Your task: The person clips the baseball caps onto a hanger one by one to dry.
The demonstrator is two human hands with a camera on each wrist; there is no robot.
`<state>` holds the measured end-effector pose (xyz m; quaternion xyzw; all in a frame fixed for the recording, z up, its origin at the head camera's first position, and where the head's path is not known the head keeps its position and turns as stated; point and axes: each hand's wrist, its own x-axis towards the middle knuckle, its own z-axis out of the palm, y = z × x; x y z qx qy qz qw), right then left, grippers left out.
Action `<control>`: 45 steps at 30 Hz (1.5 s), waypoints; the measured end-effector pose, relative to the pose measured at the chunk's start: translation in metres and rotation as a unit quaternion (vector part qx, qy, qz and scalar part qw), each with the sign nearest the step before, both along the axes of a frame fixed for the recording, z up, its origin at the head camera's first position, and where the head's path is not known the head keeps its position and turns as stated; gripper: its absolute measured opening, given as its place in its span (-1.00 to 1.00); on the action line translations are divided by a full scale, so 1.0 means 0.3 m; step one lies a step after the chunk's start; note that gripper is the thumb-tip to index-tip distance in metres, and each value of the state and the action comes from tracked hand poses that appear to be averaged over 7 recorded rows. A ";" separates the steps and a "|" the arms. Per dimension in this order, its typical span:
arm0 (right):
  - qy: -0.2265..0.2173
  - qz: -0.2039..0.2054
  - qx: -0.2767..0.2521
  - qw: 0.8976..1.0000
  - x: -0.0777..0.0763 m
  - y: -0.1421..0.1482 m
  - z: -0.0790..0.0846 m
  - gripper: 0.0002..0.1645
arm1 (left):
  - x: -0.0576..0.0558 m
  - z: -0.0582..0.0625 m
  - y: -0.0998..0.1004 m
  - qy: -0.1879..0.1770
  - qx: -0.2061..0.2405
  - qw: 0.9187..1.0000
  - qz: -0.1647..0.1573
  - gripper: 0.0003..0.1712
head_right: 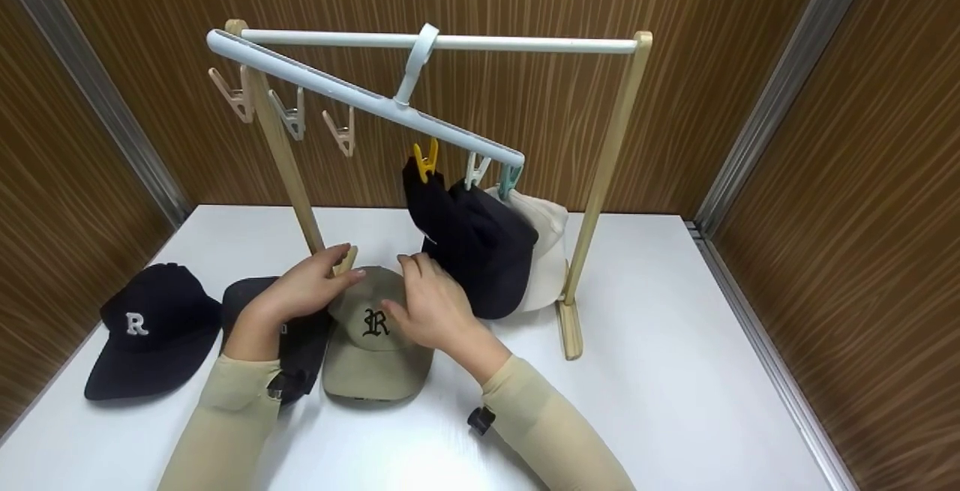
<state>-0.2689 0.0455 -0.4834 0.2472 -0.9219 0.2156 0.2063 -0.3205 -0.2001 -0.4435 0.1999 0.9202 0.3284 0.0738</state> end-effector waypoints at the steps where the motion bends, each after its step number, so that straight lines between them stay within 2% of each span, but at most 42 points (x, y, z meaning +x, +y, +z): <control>1: 0.001 0.000 -0.001 1.000 -0.001 -0.001 0.000 -0.16 | 0.002 0.000 0.000 -0.002 0.000 1.000 0.001 -0.10; 8: -0.006 -0.002 -0.001 1.000 -0.010 -0.003 0.006 -0.14 | 0.016 -0.004 0.009 -0.013 -0.017 1.000 0.010 -0.08; 14: -0.037 -0.005 0.001 0.999 -0.022 0.001 0.011 -0.09 | 0.020 -0.011 0.009 -0.018 -0.027 0.999 0.015 -0.08; 23: -0.082 0.011 -0.017 0.996 -0.029 -0.013 0.023 -0.06 | 0.025 -0.018 0.006 -0.021 -0.031 0.999 0.022 -0.06; 36: -0.125 0.021 -0.022 0.992 -0.042 -0.027 0.009 -0.06 | 0.043 -0.023 -0.007 -0.031 -0.045 0.998 0.031 -0.09; 45: -0.145 0.035 -0.028 0.988 -0.042 -0.032 0.000 -0.04 | 0.062 -0.011 -0.017 -0.036 -0.058 0.997 0.029 -0.12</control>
